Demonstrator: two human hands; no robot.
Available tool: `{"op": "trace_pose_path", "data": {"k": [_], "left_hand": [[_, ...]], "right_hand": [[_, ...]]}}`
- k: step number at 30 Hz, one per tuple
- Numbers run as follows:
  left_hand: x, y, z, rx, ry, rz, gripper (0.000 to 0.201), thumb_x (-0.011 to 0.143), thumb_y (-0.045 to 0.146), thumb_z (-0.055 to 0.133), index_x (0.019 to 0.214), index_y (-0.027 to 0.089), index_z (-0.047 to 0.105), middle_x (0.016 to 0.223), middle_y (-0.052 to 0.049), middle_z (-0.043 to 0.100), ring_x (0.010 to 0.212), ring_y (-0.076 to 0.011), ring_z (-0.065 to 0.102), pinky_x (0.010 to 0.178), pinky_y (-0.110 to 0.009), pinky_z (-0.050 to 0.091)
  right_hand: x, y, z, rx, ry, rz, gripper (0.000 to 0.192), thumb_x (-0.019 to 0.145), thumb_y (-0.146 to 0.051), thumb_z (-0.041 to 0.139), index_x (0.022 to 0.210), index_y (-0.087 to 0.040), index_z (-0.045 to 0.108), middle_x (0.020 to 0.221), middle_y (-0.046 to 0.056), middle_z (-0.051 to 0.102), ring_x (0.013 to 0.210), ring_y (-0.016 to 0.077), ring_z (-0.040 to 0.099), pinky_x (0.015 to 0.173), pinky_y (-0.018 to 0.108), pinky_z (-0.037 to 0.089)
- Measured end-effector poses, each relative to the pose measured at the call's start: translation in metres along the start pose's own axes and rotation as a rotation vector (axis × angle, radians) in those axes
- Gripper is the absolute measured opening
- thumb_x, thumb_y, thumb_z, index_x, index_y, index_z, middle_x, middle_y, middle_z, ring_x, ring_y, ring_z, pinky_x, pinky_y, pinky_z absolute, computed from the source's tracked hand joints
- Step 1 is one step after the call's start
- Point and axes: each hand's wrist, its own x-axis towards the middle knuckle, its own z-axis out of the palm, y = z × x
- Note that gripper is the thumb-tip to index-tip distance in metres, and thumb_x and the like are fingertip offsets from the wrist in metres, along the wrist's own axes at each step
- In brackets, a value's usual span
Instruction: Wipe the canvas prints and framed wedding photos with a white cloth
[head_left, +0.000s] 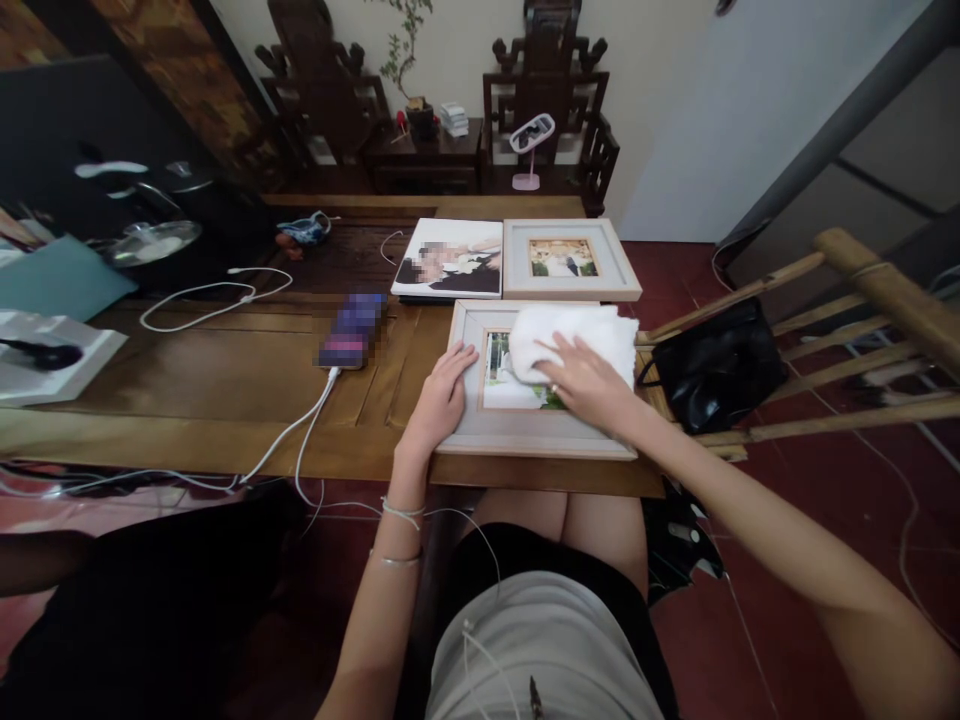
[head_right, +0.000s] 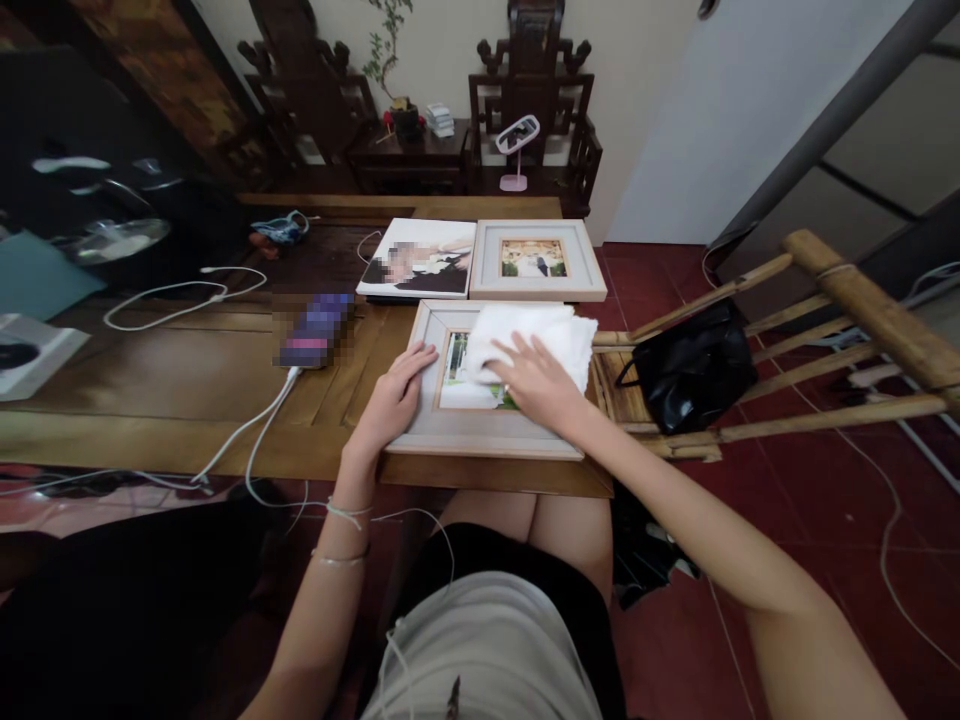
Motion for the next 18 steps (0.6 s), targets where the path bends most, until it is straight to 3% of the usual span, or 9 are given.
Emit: {"op": "trace_pose_path", "data": {"k": [4, 7, 12, 18], "left_hand": [[0.000, 0.000, -0.001, -0.006, -0.004, -0.001, 0.041, 0.093, 0.010, 0.035, 0.126, 0.019, 0.057, 0.136, -0.008, 0.057, 0.138, -0.0200, 0.040, 0.115, -0.050, 0.033], [0.000, -0.001, -0.001, -0.014, -0.004, -0.006, 0.040, 0.093, 0.010, 0.035, 0.126, 0.018, 0.058, 0.136, -0.010, 0.057, 0.138, -0.0201, 0.040, 0.115, -0.050, 0.032], [0.000, 0.001, 0.000, -0.023, 0.008, -0.014, 0.041, 0.092, 0.008, 0.036, 0.125, 0.016, 0.058, 0.135, -0.011, 0.058, 0.137, -0.0206, 0.041, 0.116, -0.049, 0.032], [0.000, 0.003, 0.002, -0.015, 0.028, -0.030, 0.041, 0.092, 0.009, 0.036, 0.125, 0.019, 0.058, 0.135, -0.009, 0.058, 0.136, -0.0204, 0.043, 0.115, -0.049, 0.033]], "right_hand": [[0.038, 0.037, 0.003, -0.066, 0.071, 0.070, 0.044, 0.089, -0.008, 0.044, 0.131, -0.017, 0.053, 0.150, 0.014, 0.041, 0.141, 0.0360, 0.029, 0.111, 0.063, 0.025], [0.047, 0.039, 0.005, -0.112, 0.035, 0.063, 0.045, 0.090, -0.005, 0.039, 0.131, -0.015, 0.053, 0.150, 0.015, 0.040, 0.140, 0.0385, 0.028, 0.107, 0.065, 0.027], [0.014, 0.004, 0.004, -0.091, -0.073, -0.049, 0.044, 0.087, 0.001, 0.038, 0.124, -0.013, 0.058, 0.147, 0.018, 0.043, 0.137, 0.0378, 0.034, 0.105, 0.064, 0.030], [-0.044, -0.046, -0.031, 0.073, -0.175, -0.199, 0.041, 0.084, 0.001, 0.045, 0.120, -0.014, 0.059, 0.136, 0.018, 0.055, 0.127, 0.0321, 0.049, 0.100, 0.052, 0.043]]}}
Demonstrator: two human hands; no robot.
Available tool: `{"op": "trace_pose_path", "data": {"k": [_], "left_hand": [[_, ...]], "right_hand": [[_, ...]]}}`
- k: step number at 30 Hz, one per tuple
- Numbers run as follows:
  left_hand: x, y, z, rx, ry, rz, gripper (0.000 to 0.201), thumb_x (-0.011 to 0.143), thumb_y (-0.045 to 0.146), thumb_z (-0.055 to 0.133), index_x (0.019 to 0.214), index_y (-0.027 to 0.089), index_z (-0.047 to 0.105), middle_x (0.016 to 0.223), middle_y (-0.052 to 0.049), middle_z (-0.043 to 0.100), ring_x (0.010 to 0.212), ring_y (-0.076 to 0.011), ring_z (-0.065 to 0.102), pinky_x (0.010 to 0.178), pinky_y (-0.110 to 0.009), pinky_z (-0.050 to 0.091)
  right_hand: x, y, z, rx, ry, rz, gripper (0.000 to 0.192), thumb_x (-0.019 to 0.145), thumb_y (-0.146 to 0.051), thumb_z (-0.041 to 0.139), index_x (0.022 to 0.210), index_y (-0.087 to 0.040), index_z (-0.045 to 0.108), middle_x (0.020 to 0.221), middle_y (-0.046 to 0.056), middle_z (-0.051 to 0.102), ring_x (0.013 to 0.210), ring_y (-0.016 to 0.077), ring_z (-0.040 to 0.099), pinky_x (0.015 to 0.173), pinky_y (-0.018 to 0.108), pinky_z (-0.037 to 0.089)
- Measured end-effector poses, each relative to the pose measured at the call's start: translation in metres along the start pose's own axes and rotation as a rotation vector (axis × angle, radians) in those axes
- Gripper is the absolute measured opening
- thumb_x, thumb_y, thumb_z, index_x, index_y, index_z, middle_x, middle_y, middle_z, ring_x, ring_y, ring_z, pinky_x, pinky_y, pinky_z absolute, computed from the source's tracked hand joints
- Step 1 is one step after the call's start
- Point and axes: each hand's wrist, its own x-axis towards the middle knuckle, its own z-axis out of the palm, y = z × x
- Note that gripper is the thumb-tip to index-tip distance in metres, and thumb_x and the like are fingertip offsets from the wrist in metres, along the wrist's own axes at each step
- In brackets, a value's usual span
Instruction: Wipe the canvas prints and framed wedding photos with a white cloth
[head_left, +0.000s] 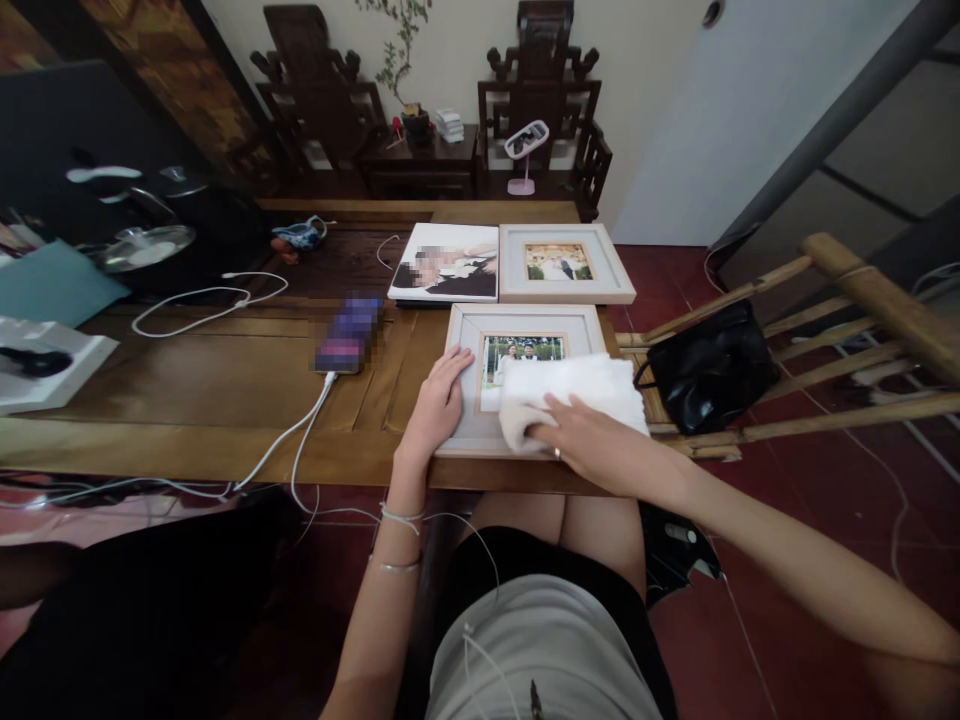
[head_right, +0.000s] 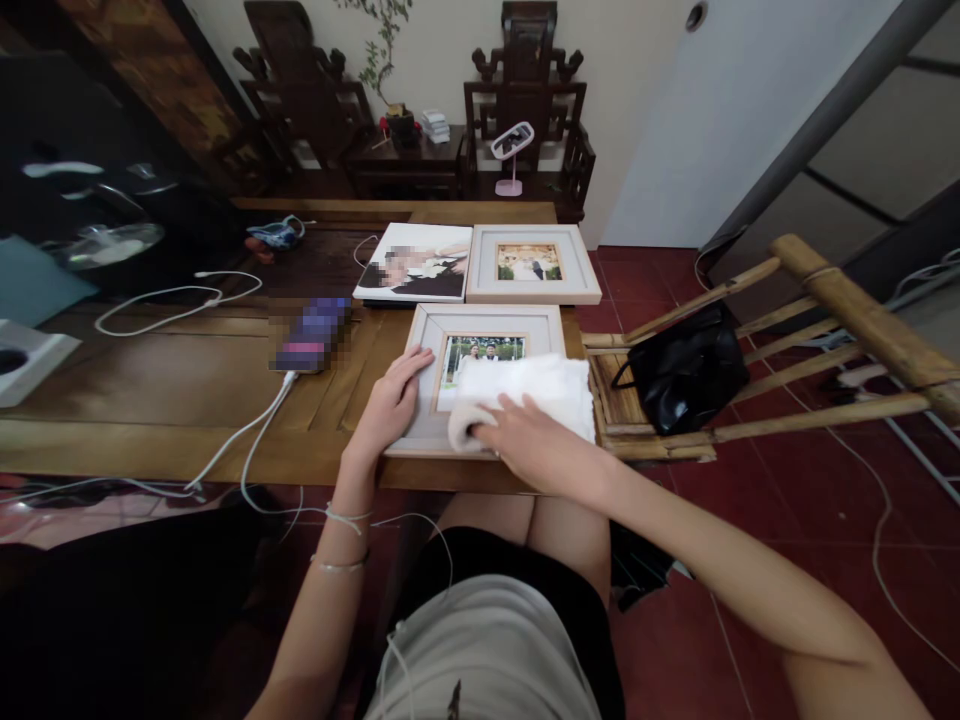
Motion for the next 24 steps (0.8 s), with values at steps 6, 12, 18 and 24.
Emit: {"op": "trace_pose_path", "data": {"k": [6, 12, 18, 24], "left_hand": [[0.000, -0.002, 0.000, 0.013, -0.005, 0.018, 0.040, 0.093, 0.009, 0.035, 0.126, 0.017, 0.057, 0.136, -0.011, 0.057, 0.136, -0.0210, 0.042, 0.115, -0.049, 0.033], [-0.001, -0.005, 0.000, 0.022, -0.025, 0.030, 0.041, 0.094, 0.010, 0.035, 0.128, 0.018, 0.055, 0.137, -0.010, 0.056, 0.137, -0.0205, 0.041, 0.115, -0.049, 0.033], [0.000, -0.007, 0.001, 0.018, -0.022, 0.051, 0.040, 0.094, 0.011, 0.035, 0.128, 0.017, 0.055, 0.137, -0.012, 0.056, 0.137, -0.0212, 0.041, 0.114, -0.051, 0.033], [0.000, -0.006, 0.000, 0.017, -0.027, 0.051, 0.040, 0.094, 0.012, 0.035, 0.129, 0.018, 0.054, 0.137, -0.011, 0.056, 0.137, -0.0217, 0.041, 0.114, -0.051, 0.033]], "right_hand": [[-0.006, -0.044, -0.001, -0.021, -0.054, -0.064, 0.038, 0.086, -0.005, 0.049, 0.119, -0.019, 0.061, 0.145, 0.015, 0.047, 0.132, 0.0380, 0.043, 0.100, 0.059, 0.042], [0.038, 0.002, 0.025, -0.071, 0.005, 0.042, 0.043, 0.087, -0.004, 0.047, 0.125, -0.019, 0.060, 0.151, 0.013, 0.038, 0.140, 0.0371, 0.031, 0.106, 0.063, 0.032], [0.087, 0.086, 0.020, -0.208, 0.179, 0.145, 0.042, 0.086, -0.004, 0.047, 0.123, -0.016, 0.060, 0.158, 0.011, 0.023, 0.145, 0.0385, 0.015, 0.111, 0.067, 0.019], [0.097, 0.080, 0.019, -0.160, 0.090, 0.145, 0.051, 0.084, 0.000, 0.041, 0.130, -0.015, 0.056, 0.154, 0.013, 0.034, 0.143, 0.0419, 0.017, 0.105, 0.072, 0.023]]}}
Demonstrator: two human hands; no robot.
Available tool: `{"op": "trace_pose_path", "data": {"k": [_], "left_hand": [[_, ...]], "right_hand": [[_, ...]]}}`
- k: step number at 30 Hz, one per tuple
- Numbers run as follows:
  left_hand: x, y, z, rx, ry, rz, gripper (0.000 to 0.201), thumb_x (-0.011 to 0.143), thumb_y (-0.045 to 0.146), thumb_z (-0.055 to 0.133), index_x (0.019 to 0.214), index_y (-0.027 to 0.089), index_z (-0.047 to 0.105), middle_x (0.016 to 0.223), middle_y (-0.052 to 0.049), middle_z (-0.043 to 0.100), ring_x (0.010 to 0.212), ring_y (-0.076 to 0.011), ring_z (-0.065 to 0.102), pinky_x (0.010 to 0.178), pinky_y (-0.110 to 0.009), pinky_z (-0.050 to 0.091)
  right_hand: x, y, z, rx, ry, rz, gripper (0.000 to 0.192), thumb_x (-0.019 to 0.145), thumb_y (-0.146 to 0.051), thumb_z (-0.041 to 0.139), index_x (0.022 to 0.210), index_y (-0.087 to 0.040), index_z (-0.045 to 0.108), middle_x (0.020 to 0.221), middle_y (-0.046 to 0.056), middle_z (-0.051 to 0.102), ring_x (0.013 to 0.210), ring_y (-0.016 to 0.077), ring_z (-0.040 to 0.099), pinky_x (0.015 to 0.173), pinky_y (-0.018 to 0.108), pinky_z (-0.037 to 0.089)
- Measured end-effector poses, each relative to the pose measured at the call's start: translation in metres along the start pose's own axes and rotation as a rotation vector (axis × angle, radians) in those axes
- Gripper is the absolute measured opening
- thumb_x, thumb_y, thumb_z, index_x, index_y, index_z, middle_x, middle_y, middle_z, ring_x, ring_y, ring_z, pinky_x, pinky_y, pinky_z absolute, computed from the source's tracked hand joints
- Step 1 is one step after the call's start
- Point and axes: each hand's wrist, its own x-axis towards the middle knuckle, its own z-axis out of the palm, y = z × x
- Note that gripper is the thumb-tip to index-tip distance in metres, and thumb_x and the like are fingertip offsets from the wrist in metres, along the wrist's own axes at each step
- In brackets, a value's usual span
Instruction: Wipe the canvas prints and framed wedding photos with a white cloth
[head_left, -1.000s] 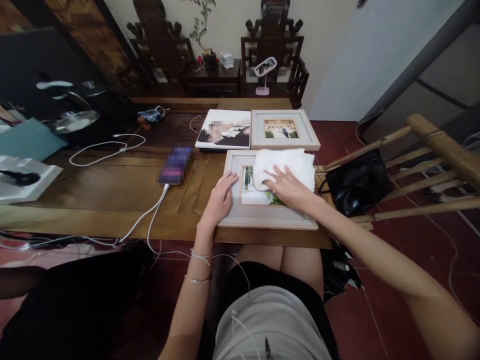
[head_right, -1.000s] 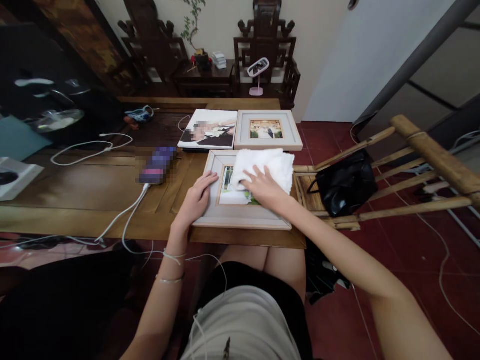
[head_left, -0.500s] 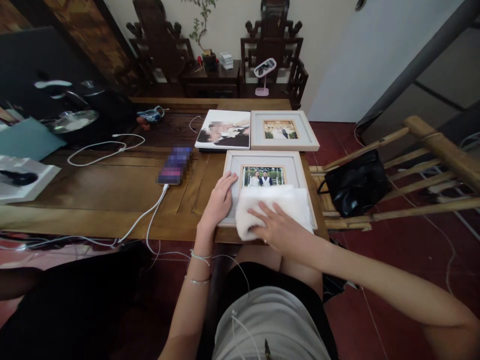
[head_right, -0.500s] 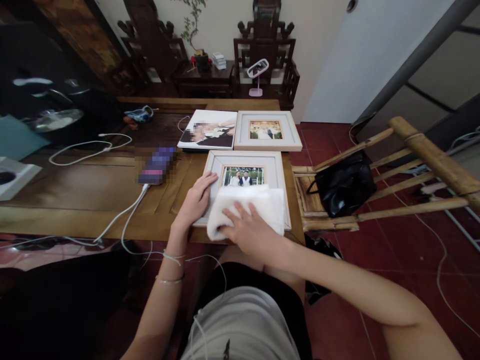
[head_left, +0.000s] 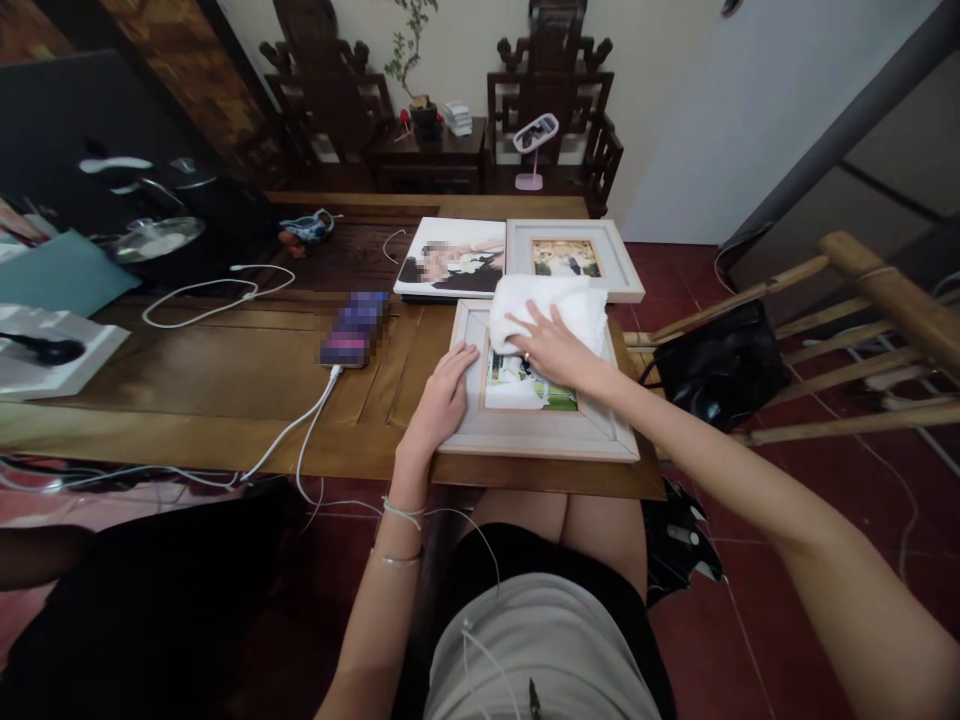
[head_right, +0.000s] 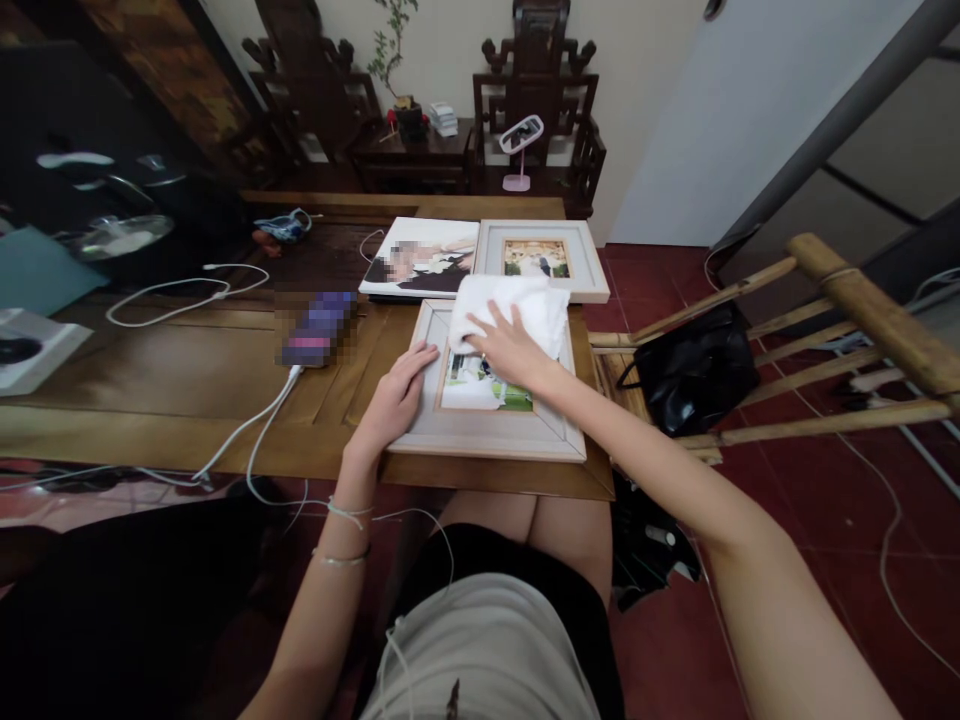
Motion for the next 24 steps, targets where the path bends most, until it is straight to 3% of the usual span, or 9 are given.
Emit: {"op": "trace_pose_path", "data": {"k": [8, 12, 17, 24], "left_hand": [[0.000, 0.002, 0.002, -0.004, 0.008, -0.044, 0.042, 0.093, 0.012, 0.034, 0.129, 0.017, 0.054, 0.138, -0.012, 0.055, 0.137, -0.0215, 0.041, 0.115, -0.049, 0.032], [0.001, 0.008, -0.001, -0.038, 0.006, -0.123, 0.040, 0.097, 0.023, 0.033, 0.132, 0.018, 0.051, 0.141, -0.012, 0.052, 0.137, -0.0224, 0.041, 0.115, -0.049, 0.030], [0.000, 0.017, -0.006, -0.174, 0.024, -0.143, 0.050, 0.102, 0.040, 0.024, 0.145, 0.018, 0.037, 0.151, -0.013, 0.039, 0.141, -0.0218, 0.034, 0.119, -0.045, 0.024], [0.000, 0.010, -0.003, -0.115, 0.002, -0.026, 0.058, 0.101, 0.049, 0.025, 0.153, 0.025, 0.017, 0.161, -0.009, 0.016, 0.148, -0.0257, 0.012, 0.120, -0.048, 0.013]], "right_hand": [[-0.074, -0.076, -0.035, 0.183, -0.187, -0.166, 0.041, 0.085, -0.002, 0.046, 0.120, -0.018, 0.062, 0.146, 0.013, 0.046, 0.133, 0.0397, 0.039, 0.096, 0.062, 0.043], [-0.085, -0.098, -0.042, 0.253, -0.186, -0.297, 0.041, 0.085, -0.005, 0.049, 0.122, -0.020, 0.061, 0.146, 0.011, 0.046, 0.133, 0.0400, 0.039, 0.098, 0.065, 0.040], [-0.055, -0.095, -0.018, 0.205, -0.086, -0.212, 0.039, 0.089, -0.008, 0.045, 0.122, -0.020, 0.062, 0.148, 0.010, 0.044, 0.139, 0.0387, 0.031, 0.105, 0.066, 0.031], [0.029, -0.047, -0.004, 0.094, 0.050, -0.024, 0.042, 0.091, -0.007, 0.040, 0.131, -0.008, 0.054, 0.147, 0.018, 0.042, 0.141, 0.0375, 0.025, 0.111, 0.059, 0.023]]}}
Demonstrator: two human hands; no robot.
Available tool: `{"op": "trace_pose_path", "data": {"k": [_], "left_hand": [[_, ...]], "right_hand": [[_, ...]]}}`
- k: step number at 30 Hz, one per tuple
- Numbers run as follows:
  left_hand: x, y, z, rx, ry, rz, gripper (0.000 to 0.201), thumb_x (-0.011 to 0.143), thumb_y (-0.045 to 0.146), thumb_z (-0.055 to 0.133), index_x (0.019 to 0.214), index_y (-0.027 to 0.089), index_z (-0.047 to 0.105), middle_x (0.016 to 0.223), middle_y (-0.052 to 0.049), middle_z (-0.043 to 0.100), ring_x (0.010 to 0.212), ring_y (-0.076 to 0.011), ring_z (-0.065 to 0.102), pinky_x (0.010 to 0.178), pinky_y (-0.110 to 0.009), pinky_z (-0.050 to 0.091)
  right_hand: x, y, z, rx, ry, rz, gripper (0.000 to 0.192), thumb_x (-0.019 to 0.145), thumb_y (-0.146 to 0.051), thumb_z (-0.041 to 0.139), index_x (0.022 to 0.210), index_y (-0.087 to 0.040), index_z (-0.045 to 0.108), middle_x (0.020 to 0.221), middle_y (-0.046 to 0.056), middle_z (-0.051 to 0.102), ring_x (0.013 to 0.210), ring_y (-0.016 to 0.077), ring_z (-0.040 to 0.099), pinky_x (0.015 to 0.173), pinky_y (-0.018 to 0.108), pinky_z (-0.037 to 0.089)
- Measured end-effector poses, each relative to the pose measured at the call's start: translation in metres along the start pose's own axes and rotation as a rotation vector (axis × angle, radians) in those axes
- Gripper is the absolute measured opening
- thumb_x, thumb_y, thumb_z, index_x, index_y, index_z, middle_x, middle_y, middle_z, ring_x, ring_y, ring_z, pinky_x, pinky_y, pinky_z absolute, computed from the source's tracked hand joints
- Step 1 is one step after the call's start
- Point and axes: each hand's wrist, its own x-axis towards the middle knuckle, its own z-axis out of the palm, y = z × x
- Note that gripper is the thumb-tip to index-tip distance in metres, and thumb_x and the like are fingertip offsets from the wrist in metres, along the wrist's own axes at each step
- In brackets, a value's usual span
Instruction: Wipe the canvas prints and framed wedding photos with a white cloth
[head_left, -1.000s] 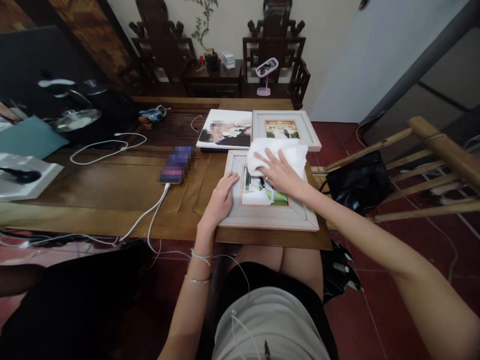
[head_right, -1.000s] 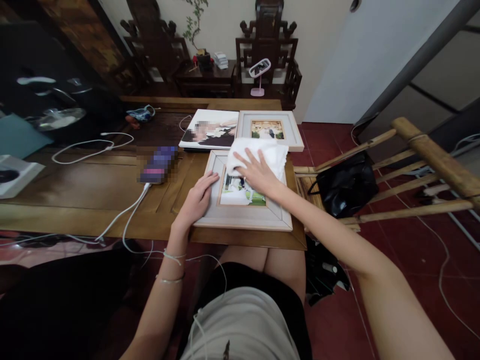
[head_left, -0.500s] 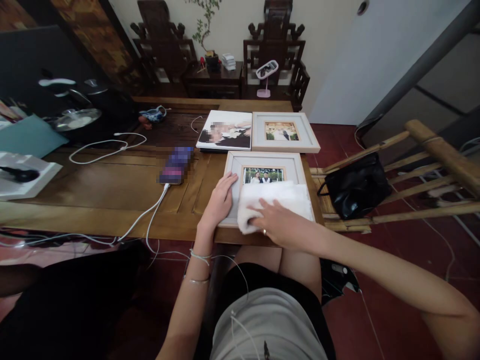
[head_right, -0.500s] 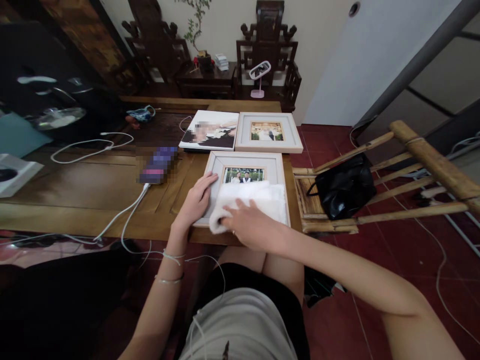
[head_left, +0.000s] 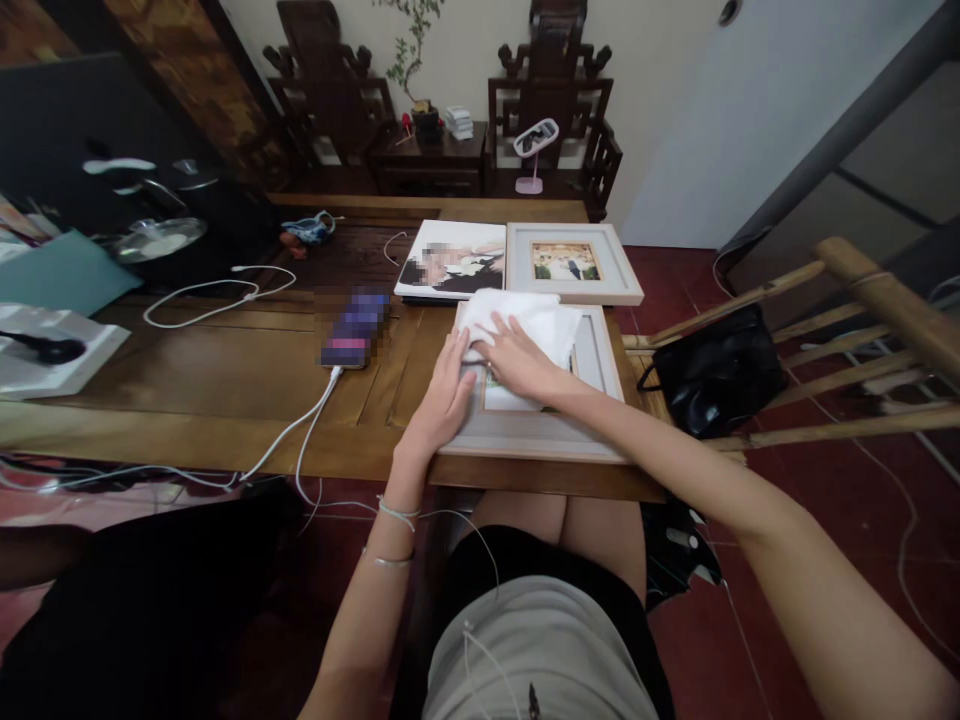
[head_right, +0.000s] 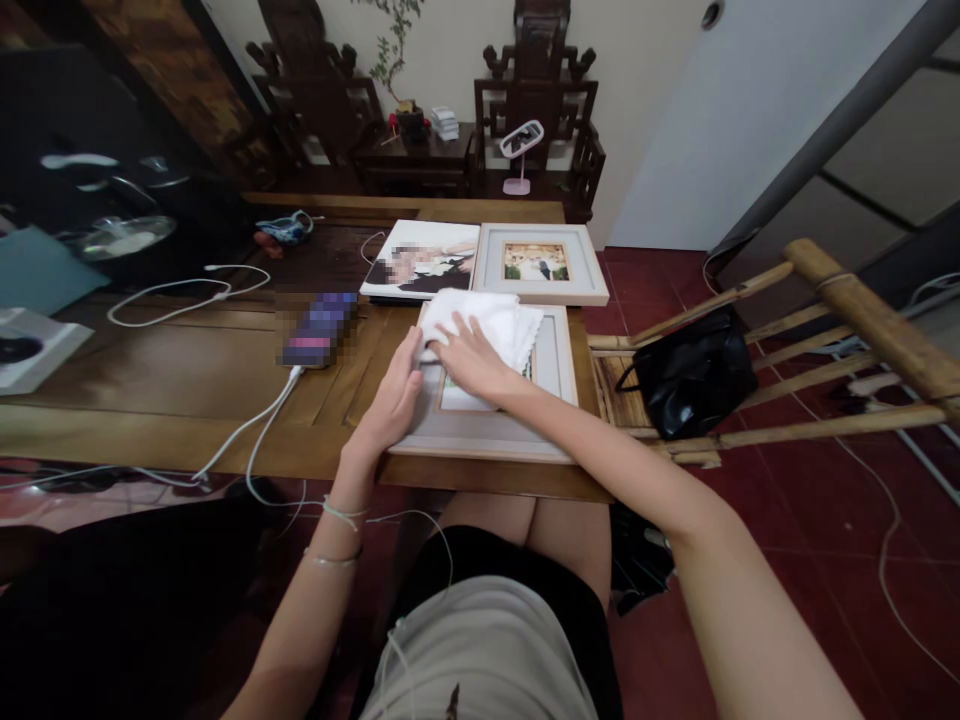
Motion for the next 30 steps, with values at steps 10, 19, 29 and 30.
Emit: {"op": "trace_pose_path", "data": {"k": [10, 19, 29, 30], "left_hand": [[0.002, 0.002, -0.001, -0.145, 0.094, -0.050, 0.063, 0.098, 0.055, 0.007, 0.152, 0.026, 0.020, 0.159, -0.008, 0.023, 0.146, -0.0224, 0.023, 0.120, -0.045, 0.021], [0.018, 0.000, 0.006, 0.059, 0.002, -0.186, 0.051, 0.102, 0.045, 0.023, 0.127, 0.019, 0.058, 0.142, -0.009, 0.052, 0.141, -0.0231, 0.035, 0.118, -0.050, 0.025], [0.014, -0.001, 0.007, -0.003, -0.007, -0.201, 0.049, 0.102, 0.045, 0.023, 0.130, 0.022, 0.057, 0.144, -0.008, 0.050, 0.143, -0.0238, 0.031, 0.117, -0.053, 0.022], [0.014, -0.002, 0.007, -0.041, -0.002, -0.213, 0.051, 0.102, 0.047, 0.021, 0.131, 0.024, 0.056, 0.145, -0.007, 0.049, 0.143, -0.0236, 0.030, 0.117, -0.053, 0.022]], "right_hand": [[-0.026, -0.047, -0.009, -0.001, -0.086, -0.062, 0.038, 0.088, -0.006, 0.040, 0.120, -0.004, 0.061, 0.140, 0.025, 0.047, 0.138, 0.0383, 0.032, 0.111, 0.052, 0.029], [-0.093, -0.066, -0.039, 0.106, -0.194, -0.287, 0.028, 0.084, -0.009, 0.051, 0.108, -0.012, 0.066, 0.129, 0.020, 0.057, 0.126, 0.0356, 0.046, 0.101, 0.056, 0.038], [-0.139, -0.029, -0.070, 0.076, -0.309, -0.083, 0.028, 0.080, -0.001, 0.050, 0.100, -0.012, 0.066, 0.117, 0.019, 0.063, 0.117, 0.0340, 0.055, 0.096, 0.054, 0.043], [-0.135, -0.034, -0.066, 0.071, -0.290, -0.096, 0.028, 0.080, -0.003, 0.051, 0.102, -0.012, 0.066, 0.119, 0.019, 0.062, 0.118, 0.0348, 0.054, 0.096, 0.054, 0.042]]}}
